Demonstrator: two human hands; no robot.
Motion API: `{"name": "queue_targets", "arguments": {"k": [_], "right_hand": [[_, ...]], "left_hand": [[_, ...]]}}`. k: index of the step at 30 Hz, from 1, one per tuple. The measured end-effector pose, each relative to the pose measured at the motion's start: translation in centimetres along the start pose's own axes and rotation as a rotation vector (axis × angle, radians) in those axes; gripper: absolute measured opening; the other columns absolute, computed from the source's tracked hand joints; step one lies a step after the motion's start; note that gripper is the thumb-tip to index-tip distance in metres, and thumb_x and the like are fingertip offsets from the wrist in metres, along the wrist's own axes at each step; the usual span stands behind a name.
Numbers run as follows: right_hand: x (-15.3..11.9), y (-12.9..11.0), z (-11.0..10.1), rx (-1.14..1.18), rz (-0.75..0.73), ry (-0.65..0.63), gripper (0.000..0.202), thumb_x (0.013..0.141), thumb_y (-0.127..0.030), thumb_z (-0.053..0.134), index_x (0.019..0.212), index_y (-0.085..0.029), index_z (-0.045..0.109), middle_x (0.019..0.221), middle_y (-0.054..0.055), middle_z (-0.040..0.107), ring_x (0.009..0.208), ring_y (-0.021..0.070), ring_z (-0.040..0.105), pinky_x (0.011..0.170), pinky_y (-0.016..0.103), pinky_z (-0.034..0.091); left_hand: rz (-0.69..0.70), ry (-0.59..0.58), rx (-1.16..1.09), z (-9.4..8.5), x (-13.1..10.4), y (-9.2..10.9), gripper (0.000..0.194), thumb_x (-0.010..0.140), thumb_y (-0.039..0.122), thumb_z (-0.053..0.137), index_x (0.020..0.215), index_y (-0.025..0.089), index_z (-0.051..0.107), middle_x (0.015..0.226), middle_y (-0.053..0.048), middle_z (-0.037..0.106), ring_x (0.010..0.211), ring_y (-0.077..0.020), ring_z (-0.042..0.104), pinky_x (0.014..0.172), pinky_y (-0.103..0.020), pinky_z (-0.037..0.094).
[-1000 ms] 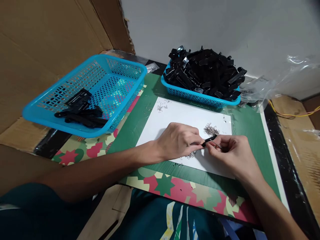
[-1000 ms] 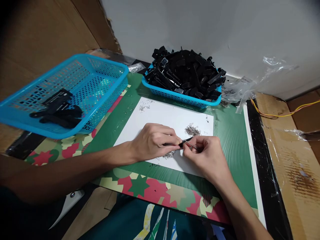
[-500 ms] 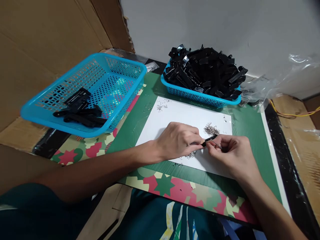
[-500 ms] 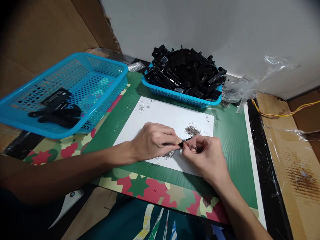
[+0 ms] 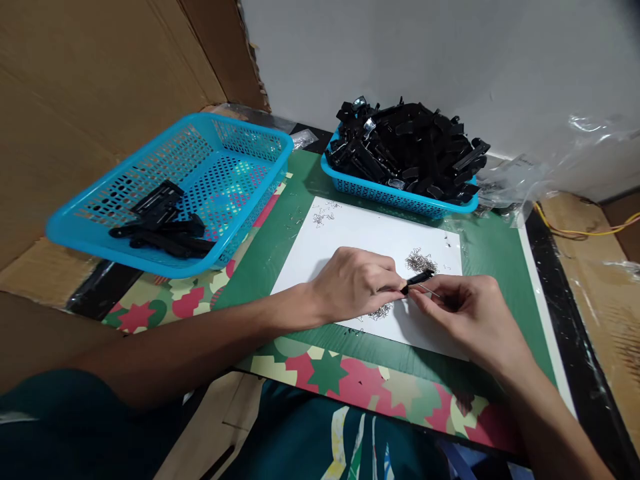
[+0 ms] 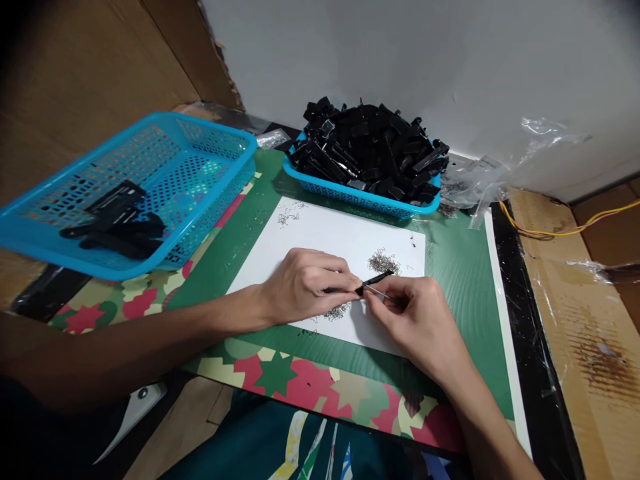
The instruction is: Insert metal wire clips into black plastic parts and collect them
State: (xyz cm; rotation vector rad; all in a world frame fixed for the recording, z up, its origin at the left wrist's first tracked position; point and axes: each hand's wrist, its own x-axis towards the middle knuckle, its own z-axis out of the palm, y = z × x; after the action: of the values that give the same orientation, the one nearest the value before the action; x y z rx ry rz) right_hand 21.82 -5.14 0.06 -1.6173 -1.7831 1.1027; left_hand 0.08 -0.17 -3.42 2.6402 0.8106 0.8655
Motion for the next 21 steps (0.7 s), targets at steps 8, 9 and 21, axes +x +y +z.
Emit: {"name": "queue_targets", "arguments": {"k": [8,9,21], "right_hand": [[0.1,0.4,-1.4,-0.144,-0.267,0.121,0.027,0.104,-0.031,0.058,0.115,-0.024,0.081,0.108,0.008,0.077,0.095,0.0226,0.072,0.078,0.032,0.056],[0.2,0.5,-1.4,-0.167,-0.327,0.171,0.026,0.104,-0.029,0.059,0.119,-0.025,0.08,0.115,0.009,0.076,0.102,0.0236,0.071,0.086,0.035,0.057],[0.5,0.5,1.7,0.242,-0.177,0.436,0.01,0.087,-0.028,0.083,0.085,-0.02,0.077,0.083,0.003,0.08,0.072,0.0198,0.078,0.067,0.031,0.065]], "left_hand": [[-0.018,0.004,-0.043,0.2,-0.2,-0.2,0.013,0.095,0.03,0.075,0.089,0.022,0.082,0.088,0.002,0.08,0.076,-0.0139,0.075,0.062,-0.027,0.047],[-0.018,0.005,-0.039,0.2,-0.2,-0.2,0.013,0.096,0.031,0.075,0.09,0.022,0.082,0.088,0.001,0.08,0.076,-0.014,0.075,0.062,-0.027,0.047],[0.028,0.032,-0.006,0.2,-0.1,-0.2,0.018,0.096,0.033,0.075,0.085,0.021,0.081,0.08,0.001,0.077,0.065,-0.0127,0.068,0.057,-0.027,0.041]]}}
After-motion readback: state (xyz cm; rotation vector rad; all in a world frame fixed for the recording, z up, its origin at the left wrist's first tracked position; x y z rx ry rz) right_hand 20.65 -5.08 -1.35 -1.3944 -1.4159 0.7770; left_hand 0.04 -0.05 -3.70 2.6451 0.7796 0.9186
